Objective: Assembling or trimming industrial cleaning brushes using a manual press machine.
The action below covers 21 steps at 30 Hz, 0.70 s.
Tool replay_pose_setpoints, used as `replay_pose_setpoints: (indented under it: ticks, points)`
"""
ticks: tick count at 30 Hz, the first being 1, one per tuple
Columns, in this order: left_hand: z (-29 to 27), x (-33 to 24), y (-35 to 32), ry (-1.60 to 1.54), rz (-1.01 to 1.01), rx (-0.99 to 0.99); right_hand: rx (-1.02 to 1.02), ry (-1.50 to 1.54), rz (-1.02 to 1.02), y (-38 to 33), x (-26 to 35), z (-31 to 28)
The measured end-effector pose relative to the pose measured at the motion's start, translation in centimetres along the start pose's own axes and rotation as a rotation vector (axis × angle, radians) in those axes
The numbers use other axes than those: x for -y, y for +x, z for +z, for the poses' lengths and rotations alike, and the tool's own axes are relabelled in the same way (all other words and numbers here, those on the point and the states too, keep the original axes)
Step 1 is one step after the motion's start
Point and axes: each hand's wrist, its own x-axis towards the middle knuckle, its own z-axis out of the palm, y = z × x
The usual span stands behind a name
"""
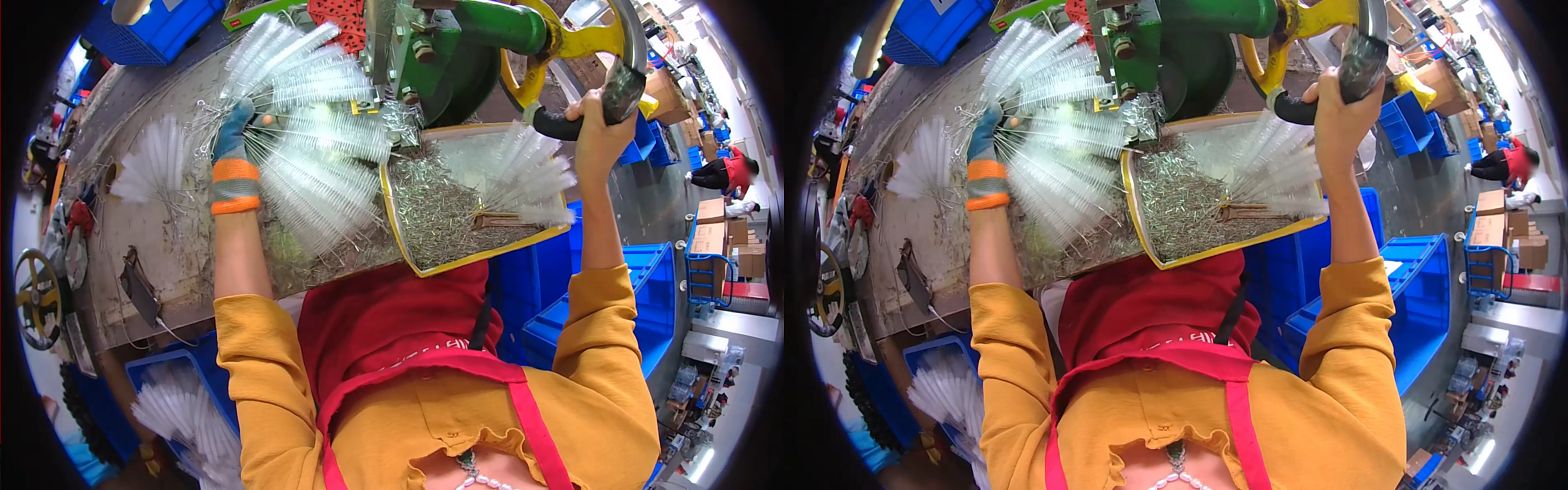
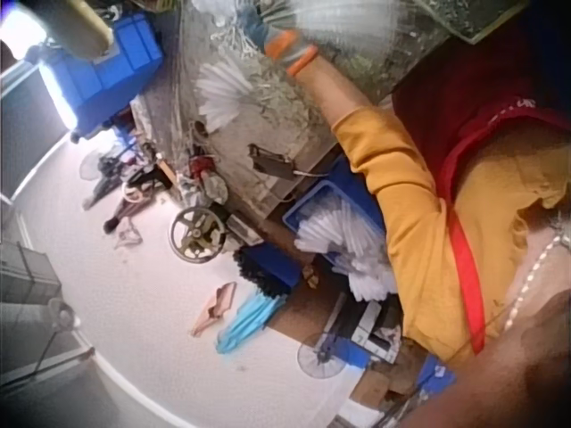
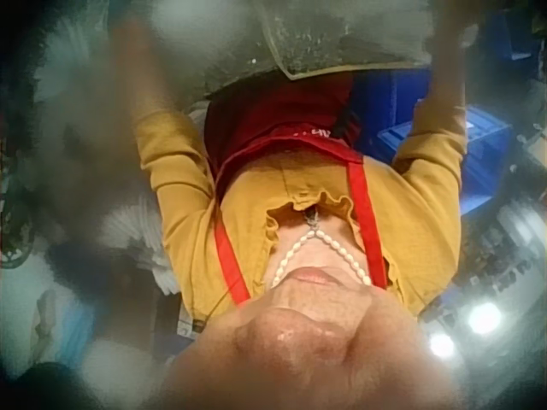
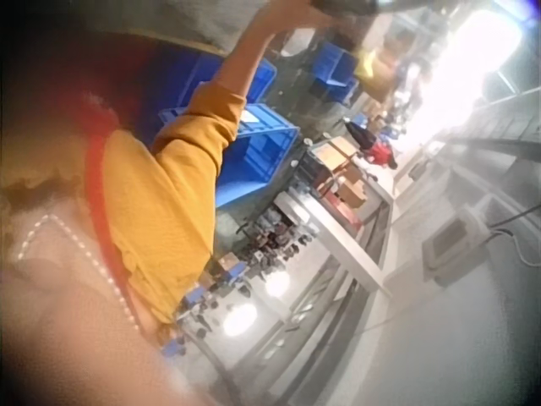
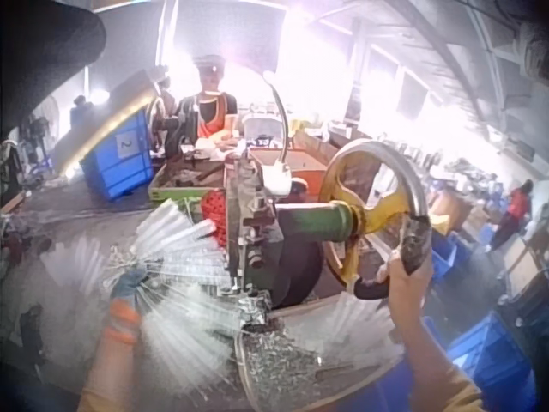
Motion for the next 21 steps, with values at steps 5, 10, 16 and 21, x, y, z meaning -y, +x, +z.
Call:
replay_pose_setpoints:
  ticks: [5, 10, 16, 21]
  points:
    - [-1.0, -0.2, 0.1, -0.179, -0.003, 0.036, -0.03, 0.051, 0.015, 0.2, -0.4, 0.2]
    - [-2.3, -0.1, 0.1, -0.194, 0.101, -0.038, -0.028, -0.042, 0.033, 0.4, 0.7, 0.3]
    - [-1.5, 0.4, 1.1, -0.074, 0.162, -0.176, 0.323, -0.338, 0.027, 6.9, 1.6, -1.6]
    - [-0.9, 0.2, 0.9, -0.177, 0.102, -0.209, 0.412, -0.415, 0.173, 9.1, 3.4, -0.7]
